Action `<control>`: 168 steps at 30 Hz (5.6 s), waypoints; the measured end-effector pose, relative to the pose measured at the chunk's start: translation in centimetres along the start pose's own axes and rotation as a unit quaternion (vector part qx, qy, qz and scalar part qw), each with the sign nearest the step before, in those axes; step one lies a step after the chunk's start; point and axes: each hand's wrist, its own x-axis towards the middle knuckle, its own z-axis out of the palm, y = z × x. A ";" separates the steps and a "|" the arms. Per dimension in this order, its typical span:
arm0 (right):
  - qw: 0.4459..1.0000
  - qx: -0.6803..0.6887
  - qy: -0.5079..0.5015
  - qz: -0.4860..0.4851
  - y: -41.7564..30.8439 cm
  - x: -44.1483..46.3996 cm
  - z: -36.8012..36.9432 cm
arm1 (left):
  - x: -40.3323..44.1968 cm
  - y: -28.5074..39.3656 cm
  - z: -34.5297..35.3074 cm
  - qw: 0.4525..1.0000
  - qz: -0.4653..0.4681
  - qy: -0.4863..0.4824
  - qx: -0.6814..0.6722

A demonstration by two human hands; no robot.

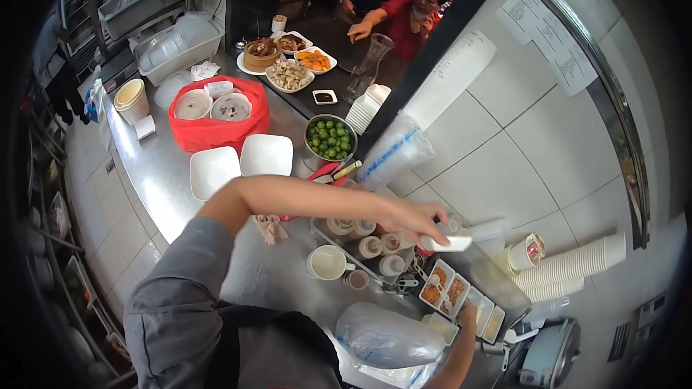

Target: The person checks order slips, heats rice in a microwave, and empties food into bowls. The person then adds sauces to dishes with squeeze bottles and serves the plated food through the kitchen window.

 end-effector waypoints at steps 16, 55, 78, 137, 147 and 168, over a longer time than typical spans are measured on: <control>0.835 0.529 0.142 0.053 -2.3 -4.4 -4.2 | 19.6 -9.3 4.9 0.927 0.067 0.072 0.363; 0.844 -0.013 0.009 -0.536 -44.1 -11.6 -24.1 | -4.0 0.8 0.7 0.865 0.202 0.191 0.417; 0.987 0.077 -0.140 0.017 -27.0 11.7 -14.4 | -30.5 -24.2 0.2 0.846 -0.014 0.405 0.347; 0.758 0.289 0.582 -0.058 -52.3 -34.2 16.0 | -31.2 -23.3 -5.8 0.889 0.052 0.125 0.437; 0.778 0.416 0.471 -0.012 -53.4 -33.3 16.7 | -29.0 -17.6 -5.7 0.897 0.136 0.139 0.396; 0.892 -0.200 0.370 -0.166 -56.4 -33.1 3.9 | -27.5 -14.4 -4.9 0.826 0.126 0.098 0.541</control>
